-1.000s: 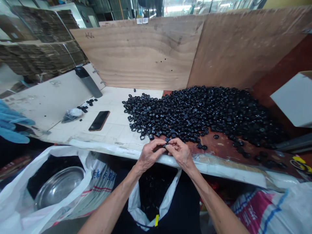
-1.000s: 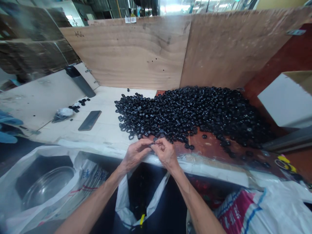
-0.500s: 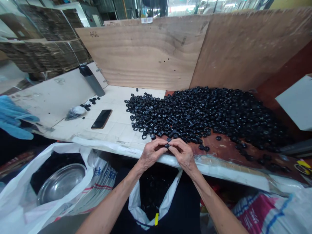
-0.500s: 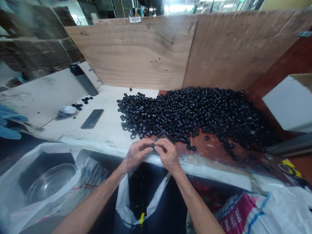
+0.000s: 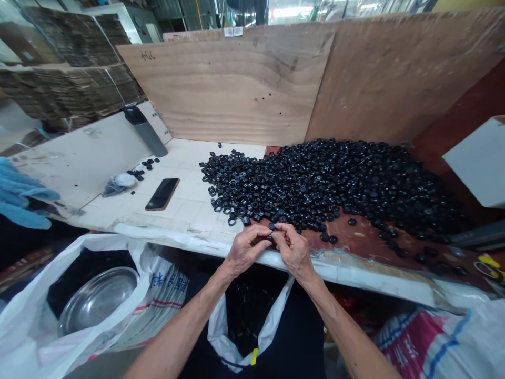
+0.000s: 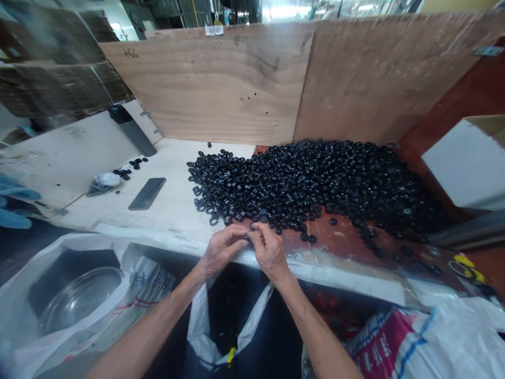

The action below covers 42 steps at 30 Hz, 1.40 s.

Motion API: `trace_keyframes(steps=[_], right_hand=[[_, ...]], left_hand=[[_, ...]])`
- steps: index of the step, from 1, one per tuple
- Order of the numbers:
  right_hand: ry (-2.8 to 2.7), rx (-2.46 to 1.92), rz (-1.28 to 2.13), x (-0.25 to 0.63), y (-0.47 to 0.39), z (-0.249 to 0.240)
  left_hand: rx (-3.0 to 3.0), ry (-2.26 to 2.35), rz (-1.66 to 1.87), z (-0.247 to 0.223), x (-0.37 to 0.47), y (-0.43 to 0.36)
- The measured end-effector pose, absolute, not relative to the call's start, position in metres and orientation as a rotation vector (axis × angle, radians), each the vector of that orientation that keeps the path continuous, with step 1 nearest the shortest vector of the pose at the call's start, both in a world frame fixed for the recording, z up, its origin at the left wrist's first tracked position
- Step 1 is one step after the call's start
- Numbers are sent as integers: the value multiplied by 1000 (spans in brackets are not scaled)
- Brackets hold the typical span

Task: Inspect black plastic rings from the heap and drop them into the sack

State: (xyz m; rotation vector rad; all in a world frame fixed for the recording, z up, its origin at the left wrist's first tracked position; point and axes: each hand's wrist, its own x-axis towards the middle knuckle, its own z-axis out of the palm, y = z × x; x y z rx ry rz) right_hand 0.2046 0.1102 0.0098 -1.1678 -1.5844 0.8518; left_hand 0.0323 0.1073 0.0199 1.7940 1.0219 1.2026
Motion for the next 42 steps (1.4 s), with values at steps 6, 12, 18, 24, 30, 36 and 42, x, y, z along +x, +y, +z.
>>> trace_keyframes(steps=[6, 12, 18, 24, 30, 36, 42], right_hand=[[-1659, -1127, 867, 208, 106, 13], [-1740, -1175, 638, 207, 107, 17], [-1768, -1081, 595, 208, 105, 24], [-1791, -1112, 457, 207, 106, 20], [-1825, -1082, 486, 208, 103, 26], [-1769, -1126, 532, 209, 103, 24], [-1774, -967, 662, 208, 92, 24]], left_hand=[[1772, 1027, 1227, 19, 32, 108], [1746, 1018, 1225, 21, 31, 107], [1731, 1045, 1237, 25, 31, 105], [1721, 1056, 1215, 24, 31, 105], [1715, 1082, 1237, 25, 31, 104], [1735, 1073, 1187, 26, 30, 105], [1584, 1079, 1185, 32, 30, 88]])
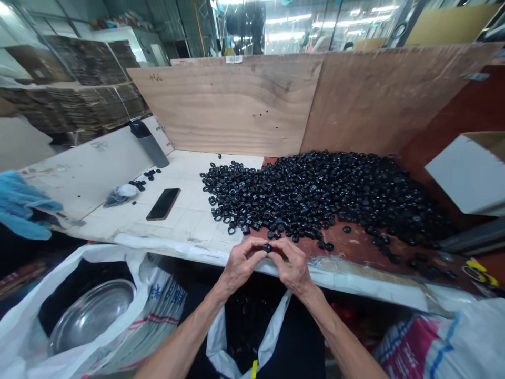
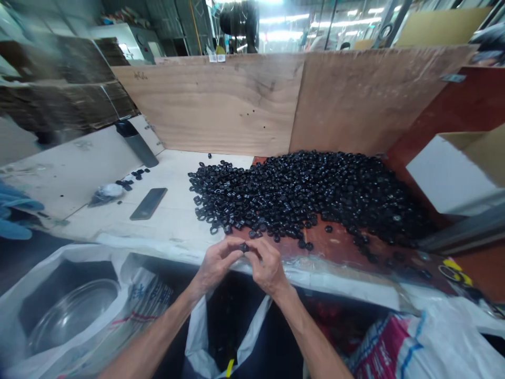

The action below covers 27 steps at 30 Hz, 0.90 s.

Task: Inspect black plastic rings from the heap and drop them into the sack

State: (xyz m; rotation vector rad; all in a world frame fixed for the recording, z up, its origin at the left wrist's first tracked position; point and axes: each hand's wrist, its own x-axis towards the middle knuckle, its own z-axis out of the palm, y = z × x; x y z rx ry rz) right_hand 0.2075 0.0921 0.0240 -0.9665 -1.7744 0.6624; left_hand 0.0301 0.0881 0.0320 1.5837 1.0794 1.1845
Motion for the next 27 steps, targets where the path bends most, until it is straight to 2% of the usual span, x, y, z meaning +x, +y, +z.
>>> trace_keyframes(steps=[3, 6, 10, 12, 14, 19, 23, 27], right_hand=[[-1717, -1048, 773, 201, 71, 18], [-1624, -1177, 1023, 191, 47, 14], [-1668, -1265, 1242, 188, 46, 24], [-1780, -1318, 1060, 193, 63, 33], [-1849, -1371, 709, 197, 87, 38], [-2116, -1525, 218, 190, 132, 32], [-2150, -1523, 75, 182, 136, 15], [-2095, -1369, 165, 185, 132, 6]], left_hand=[[1640, 1143, 1184, 23, 29, 65], [1829, 1176, 1231, 9, 21, 43], [2106, 1062, 1193, 9, -1, 31], [2152, 1054, 1023, 18, -10, 37], [2081, 1214, 946, 28, -13, 50], [1881, 1841, 1167, 26, 2, 101], [1992, 1915, 1078, 11, 12, 124], [2020, 1782, 1016, 7, 10, 122]])
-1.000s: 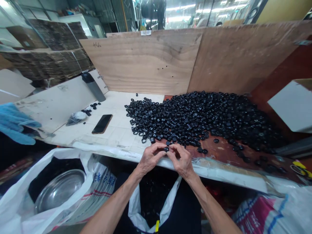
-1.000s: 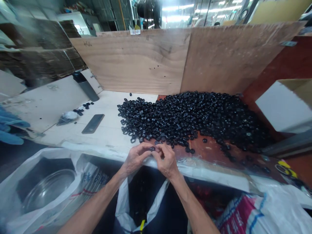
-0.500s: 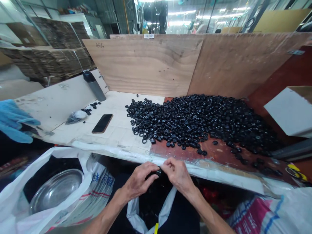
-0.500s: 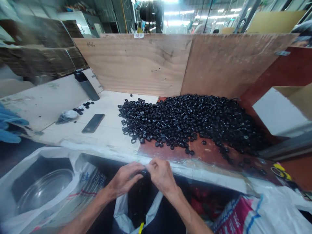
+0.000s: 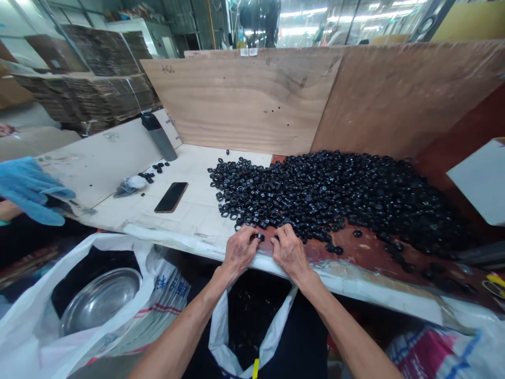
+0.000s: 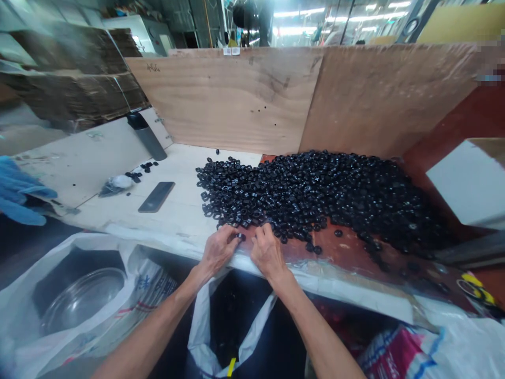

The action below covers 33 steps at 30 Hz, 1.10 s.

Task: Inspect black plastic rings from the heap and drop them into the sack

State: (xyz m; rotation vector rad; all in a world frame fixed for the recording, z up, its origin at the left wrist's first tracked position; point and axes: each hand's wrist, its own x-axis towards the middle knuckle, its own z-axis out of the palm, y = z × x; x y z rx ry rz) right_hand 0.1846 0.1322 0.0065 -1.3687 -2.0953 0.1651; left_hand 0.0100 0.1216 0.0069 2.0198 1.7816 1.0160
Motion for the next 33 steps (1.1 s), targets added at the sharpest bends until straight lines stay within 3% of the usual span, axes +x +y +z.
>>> trace_keyframes(steps=[8, 13, 21, 29, 33], right_hand=[[-1827, -1188, 691, 197, 135, 24], [-1758, -1177, 766, 198, 133, 29], [-1747, -1094, 795, 199, 133, 28], [-1569, -1081, 1114, 201, 136, 15], [-1524, -1016, 1195, 202, 134, 16]], left_hand=[[1798, 1704, 1018, 21, 9, 119], [1782, 1757, 1171, 21, 10, 117], [2098, 1630, 971, 17, 15, 121], [1509, 1331, 1184, 28, 18, 113], [1552, 1215, 1224, 28, 19, 114]])
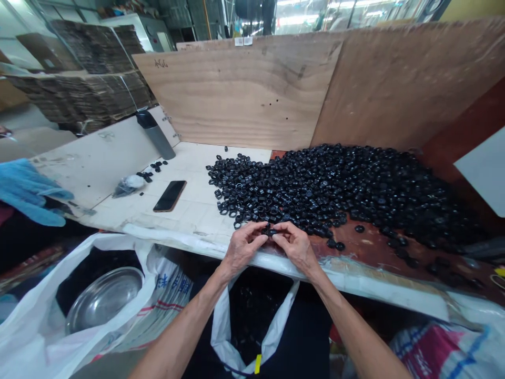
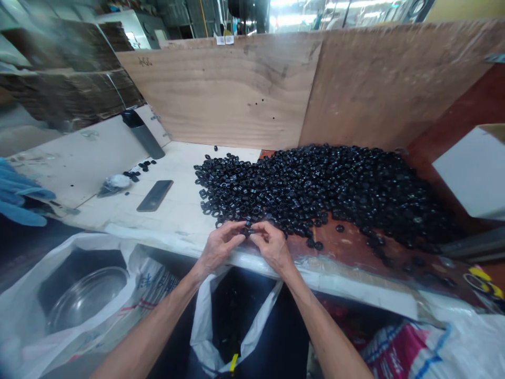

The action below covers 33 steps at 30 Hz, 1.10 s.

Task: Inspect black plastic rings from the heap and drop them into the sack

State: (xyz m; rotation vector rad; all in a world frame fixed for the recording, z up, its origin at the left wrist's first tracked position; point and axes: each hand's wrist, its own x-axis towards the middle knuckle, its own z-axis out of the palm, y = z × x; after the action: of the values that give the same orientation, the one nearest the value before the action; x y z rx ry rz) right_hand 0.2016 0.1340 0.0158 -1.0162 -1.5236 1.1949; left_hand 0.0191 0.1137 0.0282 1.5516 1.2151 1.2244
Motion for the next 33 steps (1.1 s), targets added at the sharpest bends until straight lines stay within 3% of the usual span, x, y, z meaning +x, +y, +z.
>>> trace_keyframes(steps=[8, 21, 33], right_hand=[[-1617, -977, 1054, 202, 134, 13], [-1789, -1012, 807, 199, 129, 22], [-1938, -1029, 648, 199, 126, 18]], left_hand=[[1358, 1110, 1184, 24, 21, 111], [1772, 1112, 1344, 16, 18, 108], [1793, 1076, 1342, 16, 16, 106]])
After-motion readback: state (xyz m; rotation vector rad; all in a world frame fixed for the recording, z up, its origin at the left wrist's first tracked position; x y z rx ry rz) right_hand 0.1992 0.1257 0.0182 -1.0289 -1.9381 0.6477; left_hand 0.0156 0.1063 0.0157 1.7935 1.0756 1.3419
